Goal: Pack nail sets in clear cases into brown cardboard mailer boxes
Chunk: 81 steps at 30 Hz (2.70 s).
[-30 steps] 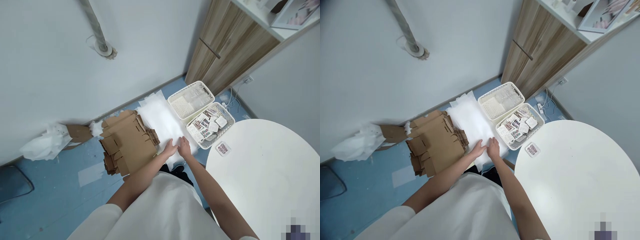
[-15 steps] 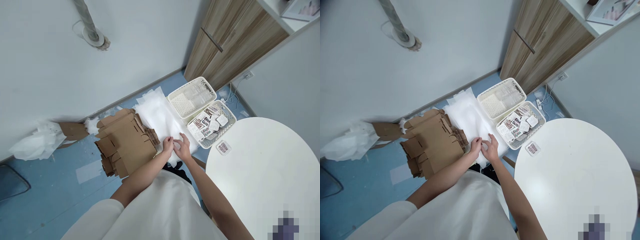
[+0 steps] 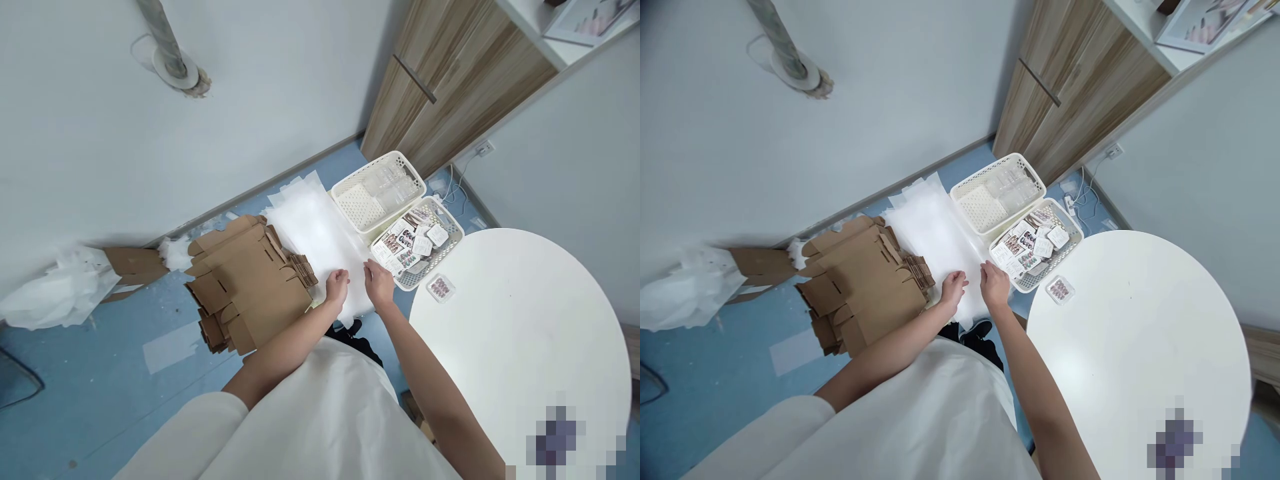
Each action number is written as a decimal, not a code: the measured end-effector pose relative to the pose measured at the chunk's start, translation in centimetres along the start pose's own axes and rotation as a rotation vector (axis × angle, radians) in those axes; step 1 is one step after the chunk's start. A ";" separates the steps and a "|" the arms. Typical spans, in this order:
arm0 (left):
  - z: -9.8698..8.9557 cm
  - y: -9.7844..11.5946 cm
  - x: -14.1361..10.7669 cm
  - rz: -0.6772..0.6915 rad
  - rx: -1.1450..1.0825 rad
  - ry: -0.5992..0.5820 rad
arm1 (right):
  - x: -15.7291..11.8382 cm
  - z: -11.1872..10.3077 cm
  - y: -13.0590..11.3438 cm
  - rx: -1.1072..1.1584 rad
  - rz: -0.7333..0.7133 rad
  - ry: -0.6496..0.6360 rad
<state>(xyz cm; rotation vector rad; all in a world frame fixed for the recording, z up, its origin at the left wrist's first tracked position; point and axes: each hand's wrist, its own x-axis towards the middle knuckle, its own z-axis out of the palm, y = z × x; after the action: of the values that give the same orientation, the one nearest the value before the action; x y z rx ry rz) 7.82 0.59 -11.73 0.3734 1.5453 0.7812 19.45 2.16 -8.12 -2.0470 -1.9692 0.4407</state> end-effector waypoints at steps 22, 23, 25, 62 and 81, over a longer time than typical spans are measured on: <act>1.5 0.0 -1.5 0.030 0.224 0.080 | -2.7 -5.6 0.4 0.695 0.291 0.152; 1.8 -0.1 -1.7 0.028 0.223 0.071 | -3.0 -6.0 0.7 0.712 0.307 0.161; 2.4 -0.3 -2.0 0.026 0.202 0.032 | -3.6 -6.7 1.6 0.751 0.352 0.189; 21.5 -14.3 -16.6 0.669 0.997 -0.739 | -38.9 -7.6 26.2 0.498 0.858 0.428; 19.7 -15.6 -17.3 1.094 1.653 -0.928 | -36.5 -7.4 26.2 0.016 0.684 0.111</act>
<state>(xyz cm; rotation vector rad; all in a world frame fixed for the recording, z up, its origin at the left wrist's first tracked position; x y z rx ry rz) 32.65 -16.80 -8.65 2.4847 0.6101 -0.2062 45.25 -35.32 -10.38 -2.6309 -1.1523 0.4525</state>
